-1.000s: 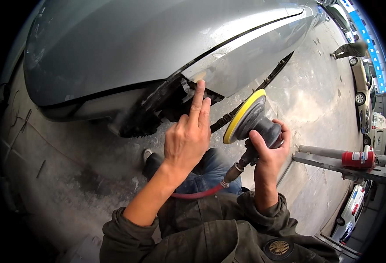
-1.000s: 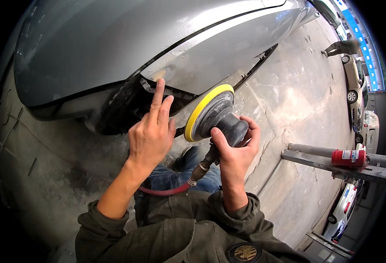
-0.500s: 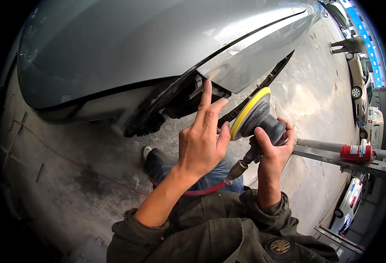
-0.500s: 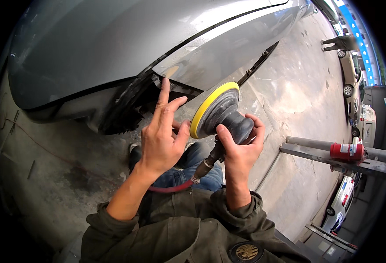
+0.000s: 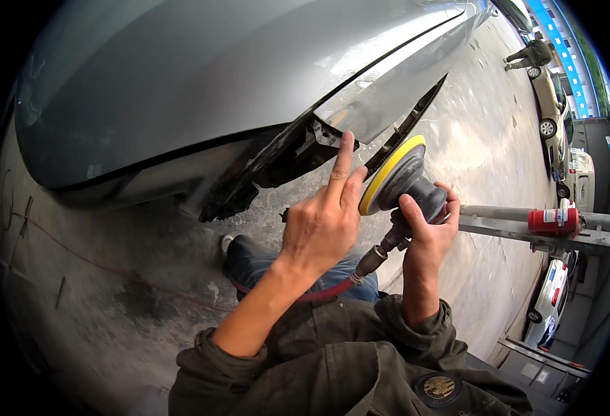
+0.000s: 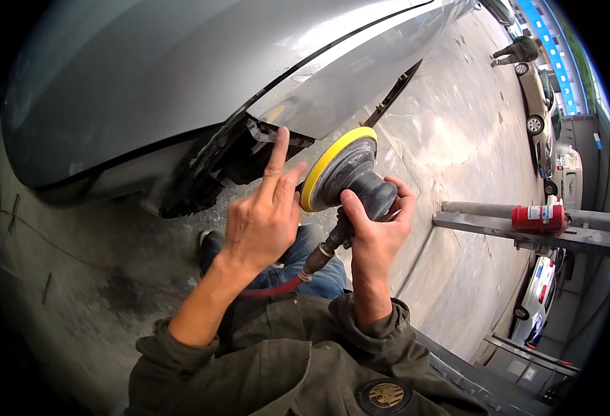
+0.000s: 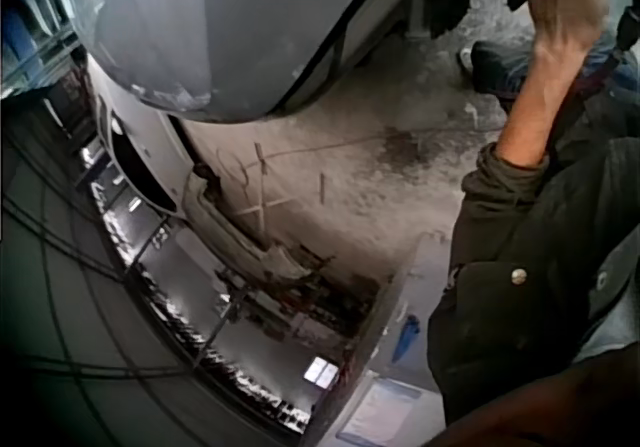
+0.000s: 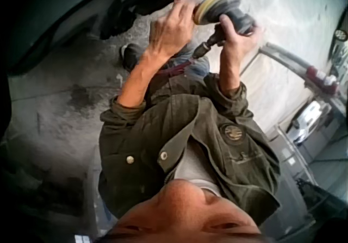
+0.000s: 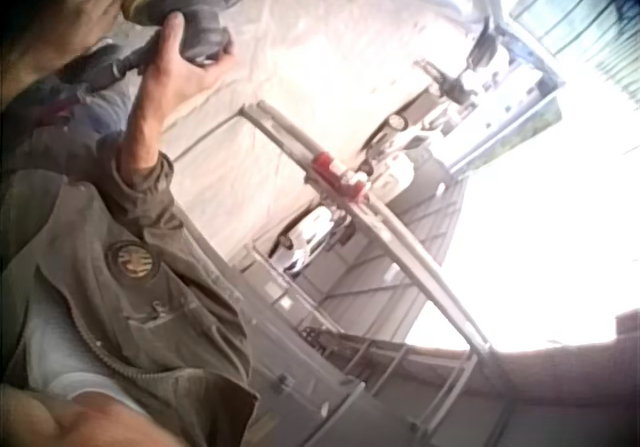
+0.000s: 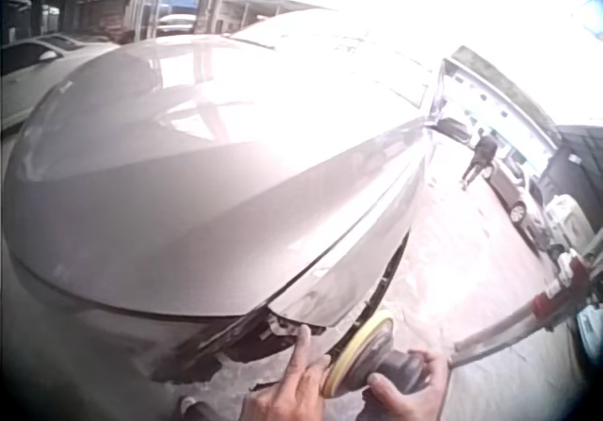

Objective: The person sands a detached car bumper and the front fender of a silver car using a pneumatic orbital sander. They repeatedly sand edges and flat surfaces, frequently pausing to touch and check the sanded areas. The person also walks to a workbench to retrieve a new sanding disc and returns to continue sanding.

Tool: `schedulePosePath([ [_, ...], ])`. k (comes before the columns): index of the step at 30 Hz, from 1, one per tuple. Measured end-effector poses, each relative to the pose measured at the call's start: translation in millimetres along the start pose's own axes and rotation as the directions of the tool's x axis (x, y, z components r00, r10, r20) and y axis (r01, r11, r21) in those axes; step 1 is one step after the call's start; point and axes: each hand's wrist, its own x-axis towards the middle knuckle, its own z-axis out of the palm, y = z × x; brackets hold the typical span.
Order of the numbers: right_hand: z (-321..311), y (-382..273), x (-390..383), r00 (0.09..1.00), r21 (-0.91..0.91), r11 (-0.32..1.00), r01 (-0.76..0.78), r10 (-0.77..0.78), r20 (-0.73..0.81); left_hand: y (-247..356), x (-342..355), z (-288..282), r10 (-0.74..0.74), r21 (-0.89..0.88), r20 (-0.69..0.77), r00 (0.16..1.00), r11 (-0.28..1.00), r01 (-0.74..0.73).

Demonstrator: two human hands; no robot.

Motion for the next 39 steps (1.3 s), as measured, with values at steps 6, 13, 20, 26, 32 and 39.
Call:
schedulePosePath([
  [6, 6, 0, -9, 1.0, -0.001, 1.0, -0.004, 0.003, -0.03, -12, 24, -31, 0.123, 0.529, 0.132, 0.984, 0.831, -0.175],
  [13, 37, 0, -16, 0.998, -0.065, 0.998, -0.009, 0.005, -0.064, -9, -5, -75, 0.061, 0.335, 0.186, 0.981, 0.935, -0.121],
  [20, 73, -14, -13, 0.983, -0.348, 0.937, 0.018, -0.08, -0.164, -15, -72, -88, -0.195, -0.065, 0.595, 0.78, 0.955, 0.289],
  [26, 81, -14, -16, 0.982, -0.384, 0.923, -0.021, -0.052, -0.179, -17, -92, -80, -0.149, -0.167, 0.558, 0.816, 0.943, 0.287],
  [32, 82, -19, -16, 0.978, -0.449, 0.894, 0.02, -0.109, -0.175, -22, -91, -76, -0.099, -0.233, 0.528, 0.843, 0.938, 0.256],
  [39, 84, -23, -15, 0.981, -0.45, 0.892, 0.033, -0.116, -0.157, -22, -88, -75, -0.099, -0.221, 0.532, 0.841, 0.942, 0.251],
])
